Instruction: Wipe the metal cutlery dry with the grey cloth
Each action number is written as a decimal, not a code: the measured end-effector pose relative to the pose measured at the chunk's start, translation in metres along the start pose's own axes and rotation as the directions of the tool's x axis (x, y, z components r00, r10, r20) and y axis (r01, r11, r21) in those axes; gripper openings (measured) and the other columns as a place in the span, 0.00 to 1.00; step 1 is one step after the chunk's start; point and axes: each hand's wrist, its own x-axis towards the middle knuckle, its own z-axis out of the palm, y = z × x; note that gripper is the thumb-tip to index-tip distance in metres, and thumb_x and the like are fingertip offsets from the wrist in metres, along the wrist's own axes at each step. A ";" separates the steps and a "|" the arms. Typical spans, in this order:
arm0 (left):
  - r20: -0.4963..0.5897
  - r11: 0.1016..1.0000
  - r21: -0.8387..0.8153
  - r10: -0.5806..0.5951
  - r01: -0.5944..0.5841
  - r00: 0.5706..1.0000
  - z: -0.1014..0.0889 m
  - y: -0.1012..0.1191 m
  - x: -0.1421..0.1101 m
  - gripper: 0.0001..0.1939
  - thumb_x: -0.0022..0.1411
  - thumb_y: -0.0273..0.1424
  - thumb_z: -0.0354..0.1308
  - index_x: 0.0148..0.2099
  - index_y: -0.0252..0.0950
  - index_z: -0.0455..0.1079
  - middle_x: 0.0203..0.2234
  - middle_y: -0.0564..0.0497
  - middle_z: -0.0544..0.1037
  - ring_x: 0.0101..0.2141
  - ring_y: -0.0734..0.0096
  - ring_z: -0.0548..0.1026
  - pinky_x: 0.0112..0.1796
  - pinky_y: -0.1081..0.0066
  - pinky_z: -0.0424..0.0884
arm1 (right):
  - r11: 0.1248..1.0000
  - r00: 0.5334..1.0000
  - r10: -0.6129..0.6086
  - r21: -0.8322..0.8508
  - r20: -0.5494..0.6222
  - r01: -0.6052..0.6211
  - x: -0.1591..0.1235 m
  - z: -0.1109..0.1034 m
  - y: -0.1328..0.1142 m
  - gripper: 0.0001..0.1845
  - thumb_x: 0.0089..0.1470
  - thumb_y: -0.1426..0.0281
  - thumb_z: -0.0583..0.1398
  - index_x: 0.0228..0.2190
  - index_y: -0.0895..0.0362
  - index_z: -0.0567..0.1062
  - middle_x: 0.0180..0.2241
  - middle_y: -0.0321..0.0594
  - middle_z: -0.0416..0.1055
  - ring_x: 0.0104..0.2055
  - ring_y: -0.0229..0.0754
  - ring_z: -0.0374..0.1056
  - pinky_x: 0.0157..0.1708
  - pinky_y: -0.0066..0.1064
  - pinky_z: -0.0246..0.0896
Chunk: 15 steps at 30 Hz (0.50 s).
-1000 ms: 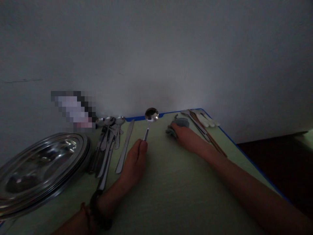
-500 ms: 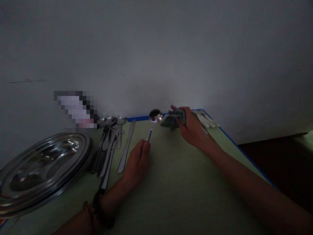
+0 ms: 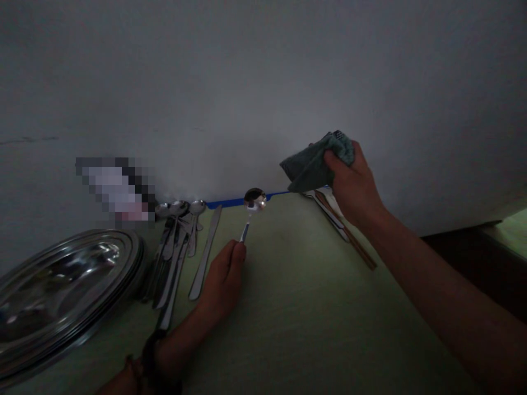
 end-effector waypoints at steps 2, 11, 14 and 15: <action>0.013 1.000 0.001 -0.016 0.015 1.000 0.000 0.000 0.000 0.17 0.63 0.42 0.38 0.27 0.39 0.54 0.21 0.56 0.61 0.24 0.71 0.62 0.26 0.72 0.58 | 0.981 0.992 0.121 0.154 -0.022 -0.117 0.000 -0.002 -0.004 0.10 0.52 0.64 0.53 0.37 0.53 0.66 0.40 0.37 0.68 0.47 0.41 0.63 0.45 0.39 0.61; 0.095 1.000 0.011 -0.023 0.022 0.995 -0.001 0.005 0.000 0.18 0.64 0.43 0.38 0.26 0.39 0.54 0.20 0.56 0.60 0.23 0.71 0.61 0.25 0.72 0.57 | 0.802 0.852 0.475 0.288 0.222 -0.523 -0.012 -0.016 0.016 0.17 0.55 0.55 0.46 0.36 0.53 0.67 0.37 0.42 0.71 0.41 0.44 0.68 0.38 0.42 0.67; 0.095 1.000 -0.023 0.002 0.000 0.996 -0.003 0.004 -0.001 0.18 0.64 0.42 0.36 0.26 0.39 0.54 0.21 0.56 0.60 0.24 0.70 0.62 0.27 0.72 0.59 | 0.809 0.803 0.490 0.167 0.339 -0.564 -0.020 -0.010 0.022 0.22 0.56 0.54 0.40 0.39 0.53 0.65 0.40 0.45 0.71 0.42 0.45 0.68 0.36 0.43 0.67; 0.083 0.999 -0.032 0.017 -0.014 0.996 -0.003 0.003 -0.001 0.18 0.65 0.42 0.35 0.27 0.39 0.55 0.21 0.55 0.61 0.25 0.70 0.63 0.28 0.72 0.59 | 0.806 0.782 0.503 0.128 0.368 -0.578 -0.025 -0.007 0.025 0.23 0.57 0.54 0.39 0.40 0.53 0.64 0.40 0.46 0.71 0.41 0.45 0.69 0.36 0.44 0.67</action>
